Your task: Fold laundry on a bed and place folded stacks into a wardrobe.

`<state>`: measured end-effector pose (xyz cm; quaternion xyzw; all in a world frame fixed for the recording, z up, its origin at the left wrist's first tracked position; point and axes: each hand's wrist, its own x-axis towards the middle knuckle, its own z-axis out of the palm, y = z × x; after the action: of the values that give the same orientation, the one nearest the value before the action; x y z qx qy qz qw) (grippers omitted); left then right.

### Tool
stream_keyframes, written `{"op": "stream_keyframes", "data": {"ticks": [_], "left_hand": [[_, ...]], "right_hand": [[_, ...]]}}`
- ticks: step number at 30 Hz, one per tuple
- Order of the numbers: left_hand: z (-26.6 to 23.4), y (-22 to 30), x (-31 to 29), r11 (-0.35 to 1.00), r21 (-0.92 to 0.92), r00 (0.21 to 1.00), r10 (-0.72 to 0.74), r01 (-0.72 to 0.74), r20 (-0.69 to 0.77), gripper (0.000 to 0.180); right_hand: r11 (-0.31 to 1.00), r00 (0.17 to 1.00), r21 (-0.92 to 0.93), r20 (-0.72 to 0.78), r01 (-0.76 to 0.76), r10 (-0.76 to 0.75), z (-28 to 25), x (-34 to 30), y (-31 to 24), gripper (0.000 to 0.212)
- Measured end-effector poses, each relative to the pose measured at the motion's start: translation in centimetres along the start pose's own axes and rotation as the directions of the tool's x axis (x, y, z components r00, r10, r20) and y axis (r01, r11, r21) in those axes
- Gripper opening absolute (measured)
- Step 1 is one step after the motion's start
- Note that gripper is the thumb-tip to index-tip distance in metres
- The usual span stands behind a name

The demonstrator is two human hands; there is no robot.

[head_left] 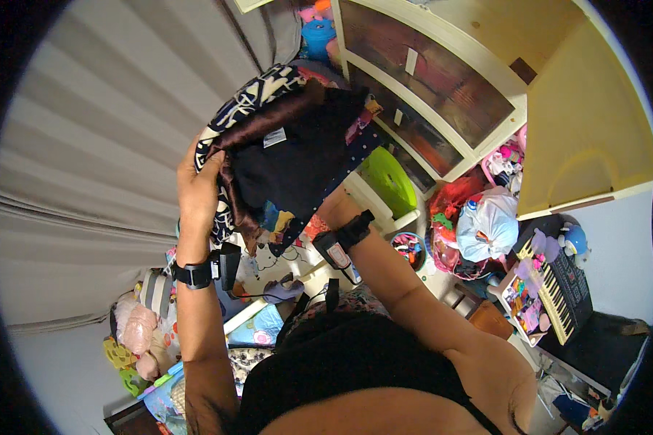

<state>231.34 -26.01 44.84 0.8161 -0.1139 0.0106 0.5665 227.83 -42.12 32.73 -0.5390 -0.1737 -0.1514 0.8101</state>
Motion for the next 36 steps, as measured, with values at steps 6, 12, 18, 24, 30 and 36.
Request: {"op": "stream_keyframes", "data": {"ticks": [6,12,18,24,30,36], "left_hand": [[-1.3,3.1,-0.2,0.998,0.057,0.994,-0.02,0.026,-0.108,0.03],[1.7,2.8,-2.7,0.684,0.554,0.879,0.404,-0.474,0.252,0.053],[3.2,2.8,-2.4,0.899,0.397,0.98,0.143,-0.187,0.138,0.066],[-0.5,1.0,0.1,0.988,0.093,0.992,-0.123,0.123,-0.007,0.019],[1.8,2.6,-2.0,0.86,0.458,0.972,0.167,-0.224,0.163,0.047],[4.2,3.3,-1.7,0.777,0.575,0.967,0.194,-0.255,0.167,0.072]], "right_hand": [[0.981,1.0,0.194,-0.014,0.009,-0.007,1.7,1.0,1.2,0.041],[0.731,0.979,-0.652,0.15,0.201,-0.135,1.2,0.6,2.2,0.04],[0.902,0.993,0.431,-0.112,0.028,0.023,2.0,0.8,-1.8,0.036],[0.963,0.996,0.254,0.003,-0.084,0.086,0.0,0.1,-0.3,0.037],[0.317,0.922,0.924,0.085,-0.215,0.377,0.1,-0.7,-1.2,0.038],[0.98,0.992,-0.192,-0.104,0.05,-0.071,-0.2,2.7,0.7,0.036]]}}
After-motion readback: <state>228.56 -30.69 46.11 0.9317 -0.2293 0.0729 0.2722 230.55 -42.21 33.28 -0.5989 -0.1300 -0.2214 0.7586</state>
